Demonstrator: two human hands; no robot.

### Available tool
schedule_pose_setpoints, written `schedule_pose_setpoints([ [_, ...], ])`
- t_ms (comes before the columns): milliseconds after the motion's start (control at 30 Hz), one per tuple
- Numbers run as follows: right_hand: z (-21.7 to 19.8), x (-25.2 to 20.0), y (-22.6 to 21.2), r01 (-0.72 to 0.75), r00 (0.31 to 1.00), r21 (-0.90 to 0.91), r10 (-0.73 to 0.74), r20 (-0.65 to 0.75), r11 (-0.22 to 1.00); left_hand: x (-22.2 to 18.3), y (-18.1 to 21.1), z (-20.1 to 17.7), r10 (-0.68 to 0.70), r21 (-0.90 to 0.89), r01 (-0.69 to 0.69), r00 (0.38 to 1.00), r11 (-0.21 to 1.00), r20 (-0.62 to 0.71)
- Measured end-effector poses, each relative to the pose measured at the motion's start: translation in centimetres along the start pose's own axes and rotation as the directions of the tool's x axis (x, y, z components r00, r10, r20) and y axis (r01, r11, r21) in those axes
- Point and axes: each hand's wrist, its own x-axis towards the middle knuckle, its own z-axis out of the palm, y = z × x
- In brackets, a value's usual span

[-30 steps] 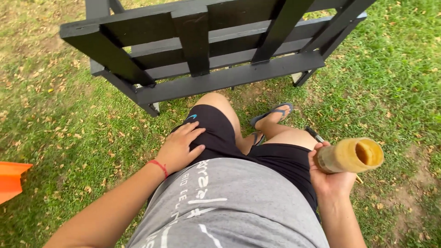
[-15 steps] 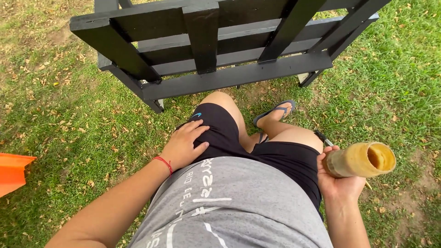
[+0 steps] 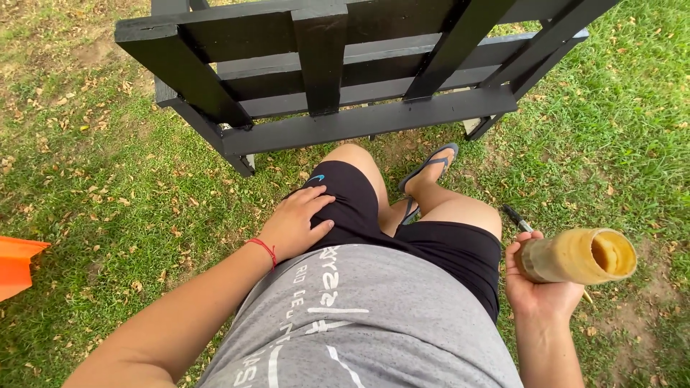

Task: Painting a wooden chair with black paint using a handheld brush in an outdoor setting.

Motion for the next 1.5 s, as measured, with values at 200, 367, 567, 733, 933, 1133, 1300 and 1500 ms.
schedule_pose_setpoints([
  [200, -0.1, 0.1, 0.1, 0.004, 1.000, -0.013, -0.004, -0.016, 1.000, -0.1, -0.1, 0.1, 0.012, -0.006, -0.012, 1.000, 1.000, -0.021],
  [367, 0.0, -0.1, 0.2, -0.003, 1.000, -0.002, 0.003, -0.027, 1.000, -0.3, 0.2, -0.2, -0.009, -0.008, 0.008, 1.000, 1.000, -0.012],
  [567, 0.2, -0.3, 0.5, -0.012, 1.000, 0.007, 0.012, 0.004, 1.000, -0.6, 0.4, -0.5, -0.024, -0.022, 0.023, 1.000, 0.999, -0.020],
  [733, 1.9, -1.4, 1.6, -0.026, 0.999, -0.034, 0.028, 0.035, 0.999, 1.2, 5.0, -1.8, 0.028, -0.040, -0.027, 0.999, 0.999, 0.022],
  [933, 4.5, -0.3, 5.6, -0.055, 0.958, -0.100, 0.081, 0.277, 0.993, 6.2, 11.9, 0.4, 0.506, -0.409, -0.551, 0.833, 0.727, -0.224],
  [1133, 8.1, 3.4, 10.9, 0.002, 0.887, -0.226, 0.102, 0.450, 0.974, 10.4, 12.6, 1.9, 0.445, -0.474, -0.582, 0.812, 0.661, -0.376],
  [1300, 9.0, 7.2, 16.0, 0.374, 0.614, -0.326, 0.031, 0.788, 0.868, 11.3, 9.7, 0.5, 0.116, -0.630, -0.400, 0.889, 0.666, -0.443],
  [1500, 8.8, 13.6, 19.3, 0.703, 0.251, -0.253, 0.100, 0.963, 0.665, 11.5, 4.7, -0.2, 0.039, -0.663, -0.416, 0.863, 0.623, -0.504],
])
